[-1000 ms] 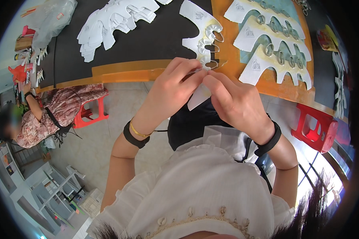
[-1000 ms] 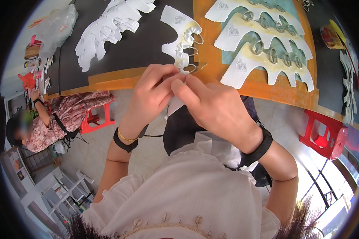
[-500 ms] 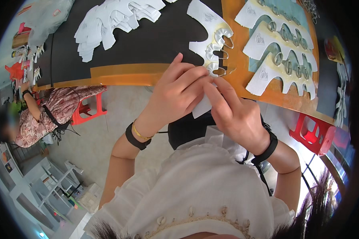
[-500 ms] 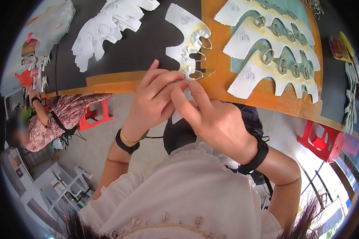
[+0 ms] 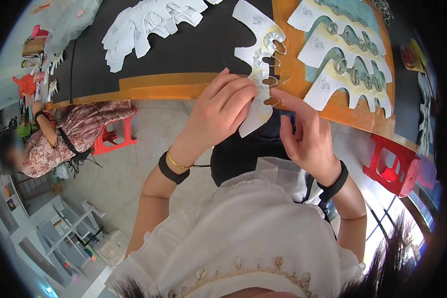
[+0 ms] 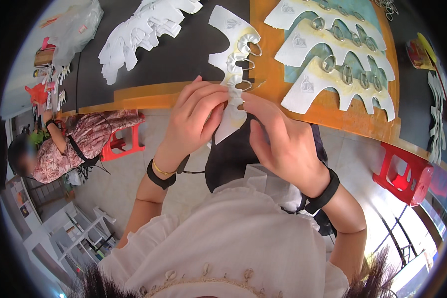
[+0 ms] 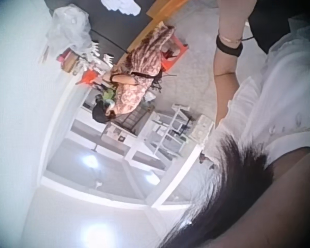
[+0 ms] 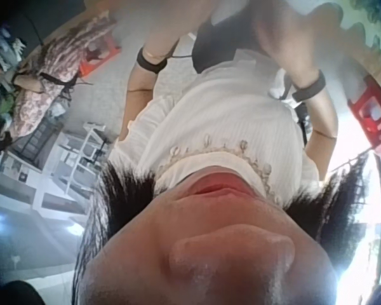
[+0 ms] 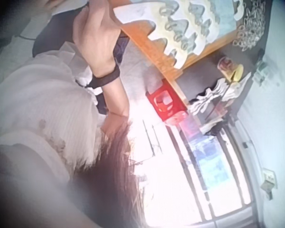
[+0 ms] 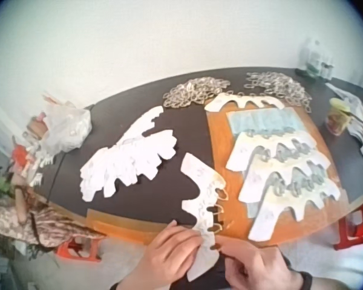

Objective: The person is applying glue or a similar adhesive using a brush to shoe upper components arranged on a board.

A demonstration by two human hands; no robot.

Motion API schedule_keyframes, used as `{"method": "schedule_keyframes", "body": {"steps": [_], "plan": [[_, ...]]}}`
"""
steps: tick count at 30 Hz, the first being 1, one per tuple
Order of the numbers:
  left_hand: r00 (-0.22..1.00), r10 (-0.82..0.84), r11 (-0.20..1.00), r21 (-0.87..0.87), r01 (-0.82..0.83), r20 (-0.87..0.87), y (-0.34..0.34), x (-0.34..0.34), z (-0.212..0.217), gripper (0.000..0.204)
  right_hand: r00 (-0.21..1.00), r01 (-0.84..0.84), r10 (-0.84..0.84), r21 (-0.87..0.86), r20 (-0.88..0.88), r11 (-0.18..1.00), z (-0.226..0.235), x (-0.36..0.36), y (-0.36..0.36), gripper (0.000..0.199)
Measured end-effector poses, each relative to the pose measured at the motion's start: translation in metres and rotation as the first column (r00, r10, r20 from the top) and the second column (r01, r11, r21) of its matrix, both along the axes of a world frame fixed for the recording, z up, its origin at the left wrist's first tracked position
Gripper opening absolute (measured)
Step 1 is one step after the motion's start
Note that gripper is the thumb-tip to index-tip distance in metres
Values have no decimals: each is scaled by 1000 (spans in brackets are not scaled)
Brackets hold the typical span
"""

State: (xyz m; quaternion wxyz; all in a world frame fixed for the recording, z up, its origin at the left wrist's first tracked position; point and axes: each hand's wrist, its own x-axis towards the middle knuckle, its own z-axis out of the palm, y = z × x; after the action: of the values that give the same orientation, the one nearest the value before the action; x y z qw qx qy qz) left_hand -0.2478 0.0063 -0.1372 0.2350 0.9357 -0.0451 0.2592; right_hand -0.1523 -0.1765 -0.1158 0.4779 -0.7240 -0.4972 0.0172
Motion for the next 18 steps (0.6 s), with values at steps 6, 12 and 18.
{"method": "schedule_keyframes", "body": {"steps": [6,12,18], "plan": [[999,-25,998,50,27,-37,-3,1,6,27,996,-25,29,-48,80,999,-14,0,8,43],[999,-10,1000,1,10,-48,0,0,3,26,988,-22,39,-111,153,994,-7,-5,14,50],[998,-48,992,116,50,-28,-1,4,3,21,986,15,17,-189,165,982,-2,0,18,51]]}}
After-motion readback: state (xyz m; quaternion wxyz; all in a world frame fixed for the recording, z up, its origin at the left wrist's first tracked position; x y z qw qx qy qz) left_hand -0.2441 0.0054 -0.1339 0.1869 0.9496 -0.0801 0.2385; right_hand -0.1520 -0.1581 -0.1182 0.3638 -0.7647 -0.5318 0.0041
